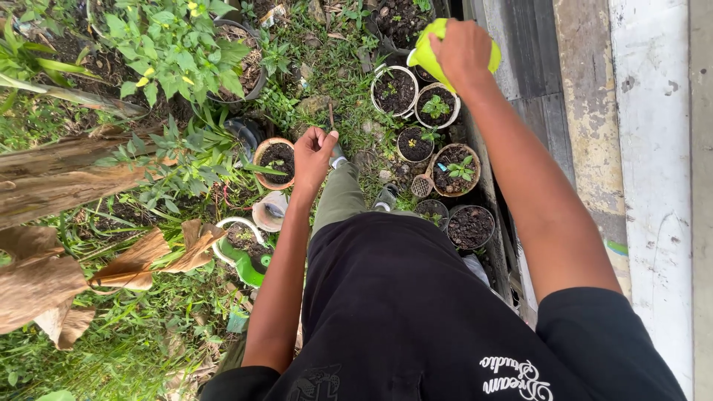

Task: Watering various potted plants in a backyard using a watering can filled from a bucket.

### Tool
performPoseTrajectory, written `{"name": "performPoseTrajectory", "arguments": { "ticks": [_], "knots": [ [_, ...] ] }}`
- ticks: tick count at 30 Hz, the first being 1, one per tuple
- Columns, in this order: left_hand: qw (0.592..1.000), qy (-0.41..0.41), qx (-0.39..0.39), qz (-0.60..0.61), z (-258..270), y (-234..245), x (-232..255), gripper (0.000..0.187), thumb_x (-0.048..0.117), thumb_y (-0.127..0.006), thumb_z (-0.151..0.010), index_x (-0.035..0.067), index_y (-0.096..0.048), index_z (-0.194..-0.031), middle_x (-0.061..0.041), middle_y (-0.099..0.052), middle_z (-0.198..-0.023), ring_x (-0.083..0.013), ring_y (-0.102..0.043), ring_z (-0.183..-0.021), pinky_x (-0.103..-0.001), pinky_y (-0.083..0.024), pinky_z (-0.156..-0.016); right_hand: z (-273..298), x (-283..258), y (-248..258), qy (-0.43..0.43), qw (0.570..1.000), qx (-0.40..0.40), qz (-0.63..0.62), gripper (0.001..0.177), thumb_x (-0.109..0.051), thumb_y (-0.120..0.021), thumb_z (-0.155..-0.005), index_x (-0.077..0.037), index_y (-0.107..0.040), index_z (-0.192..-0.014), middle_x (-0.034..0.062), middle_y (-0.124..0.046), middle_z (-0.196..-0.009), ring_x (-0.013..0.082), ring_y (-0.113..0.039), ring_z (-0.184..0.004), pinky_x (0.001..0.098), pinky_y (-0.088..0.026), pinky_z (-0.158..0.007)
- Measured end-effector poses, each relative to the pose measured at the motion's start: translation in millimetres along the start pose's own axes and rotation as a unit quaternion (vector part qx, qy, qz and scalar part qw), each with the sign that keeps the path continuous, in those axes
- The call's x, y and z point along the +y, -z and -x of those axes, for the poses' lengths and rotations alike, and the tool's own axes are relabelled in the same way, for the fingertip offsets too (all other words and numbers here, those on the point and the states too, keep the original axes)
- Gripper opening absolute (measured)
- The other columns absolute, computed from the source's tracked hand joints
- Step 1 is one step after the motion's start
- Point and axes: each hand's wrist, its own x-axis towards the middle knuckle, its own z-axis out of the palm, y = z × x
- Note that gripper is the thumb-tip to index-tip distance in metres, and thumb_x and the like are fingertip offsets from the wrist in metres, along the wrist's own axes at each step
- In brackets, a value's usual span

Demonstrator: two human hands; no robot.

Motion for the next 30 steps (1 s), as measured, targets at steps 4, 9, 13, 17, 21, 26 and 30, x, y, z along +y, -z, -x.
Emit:
{"name": "performPoseTrajectory", "arguments": {
  "ticks": [4, 9, 13, 17, 21, 26, 30],
  "knots": [
    [1.000, 0.005, -0.003, 0.003, -11, 9, 6, 0.036, 0.016, -0.072, -0.097, 0.012, -0.043, -0.076, 0.005, -0.048, -0.070, -0.0059, -0.051, -0.062, -0.023, -0.040, -0.057, -1, 10, 9, -0.062, 0.997, -0.002, -0.040, 0.040, -0.038, -0.078, -0.096, 0.001, -0.075, -0.097, 0.0251, -0.072, -0.087, 0.0430, -0.070, -0.080, 0.0520, -0.055, -0.070],
    [1.000, -0.003, -0.018, -0.004, -32, 18, 16, 0.035, 0.015, -0.071, -0.097, 0.012, -0.043, -0.076, 0.005, -0.049, -0.069, -0.0059, -0.050, -0.061, -0.024, -0.042, -0.058, -4, 10, 17, -0.162, 0.982, -0.048, -0.083, 0.043, -0.038, -0.072, -0.098, 0.005, -0.072, -0.095, 0.0276, -0.070, -0.095, 0.0457, -0.068, -0.088, 0.0534, -0.054, -0.074],
    [1.000, 0.017, -0.027, 0.000, -52, 25, 21, 0.036, 0.014, -0.072, -0.096, 0.012, -0.042, -0.075, 0.005, -0.047, -0.068, -0.0059, -0.048, -0.060, -0.024, -0.038, -0.055, -7, -1, 23, -0.186, 0.978, -0.055, -0.079, 0.045, -0.039, -0.071, -0.098, 0.006, -0.071, -0.095, 0.0288, -0.069, -0.097, 0.0474, -0.067, -0.090, 0.0542, -0.054, -0.075],
    [0.999, -0.001, -0.044, -0.002, -71, 31, 27, 0.036, 0.014, -0.071, -0.098, 0.012, -0.042, -0.076, 0.005, -0.046, -0.069, -0.0052, -0.047, -0.061, -0.024, -0.038, -0.056, -10, -13, 30, -0.203, 0.974, -0.066, -0.082, 0.045, -0.040, -0.070, -0.100, 0.005, -0.071, -0.096, 0.0298, -0.069, -0.097, 0.0486, -0.066, -0.092, 0.0555, -0.053, -0.076],
    [0.998, 0.004, -0.062, -0.007, -89, 39, 36, 0.036, 0.014, -0.071, -0.097, 0.012, -0.042, -0.076, 0.005, -0.049, -0.068, -0.0059, -0.049, -0.061, -0.024, -0.038, -0.055, -18, -17, 27, -0.211, 0.971, -0.076, -0.079, 0.045, -0.040, -0.069, -0.100, 0.005, -0.072, -0.096, 0.0307, -0.069, -0.098, 0.0494, -0.066, -0.093, 0.0559, -0.053, -0.078],
    [0.997, 0.006, -0.073, -0.007, -105, 48, 42, 0.035, 0.014, -0.071, -0.097, 0.012, -0.043, -0.076, 0.005, -0.050, -0.070, -0.0058, -0.050, -0.061, -0.024, -0.041, -0.057, -20, -25, 20, -0.207, 0.973, -0.062, -0.084, 0.045, -0.040, -0.068, -0.101, 0.005, -0.072, -0.098, 0.0311, -0.069, -0.097, 0.0495, -0.066, -0.092, 0.0557, -0.053, -0.079],
    [0.996, 0.019, -0.087, -0.016, -118, 51, 44, 0.036, 0.014, -0.071, -0.097, 0.013, -0.042, -0.076, 0.005, -0.051, -0.070, -0.0059, -0.050, -0.063, -0.024, -0.039, -0.058, -15, -34, 20, -0.209, 0.974, -0.037, -0.079, 0.042, -0.038, -0.069, -0.098, 0.004, -0.073, -0.099, 0.0303, -0.069, -0.095, 0.0491, -0.066, -0.090, 0.0558, -0.052, -0.078]
  ]
}}
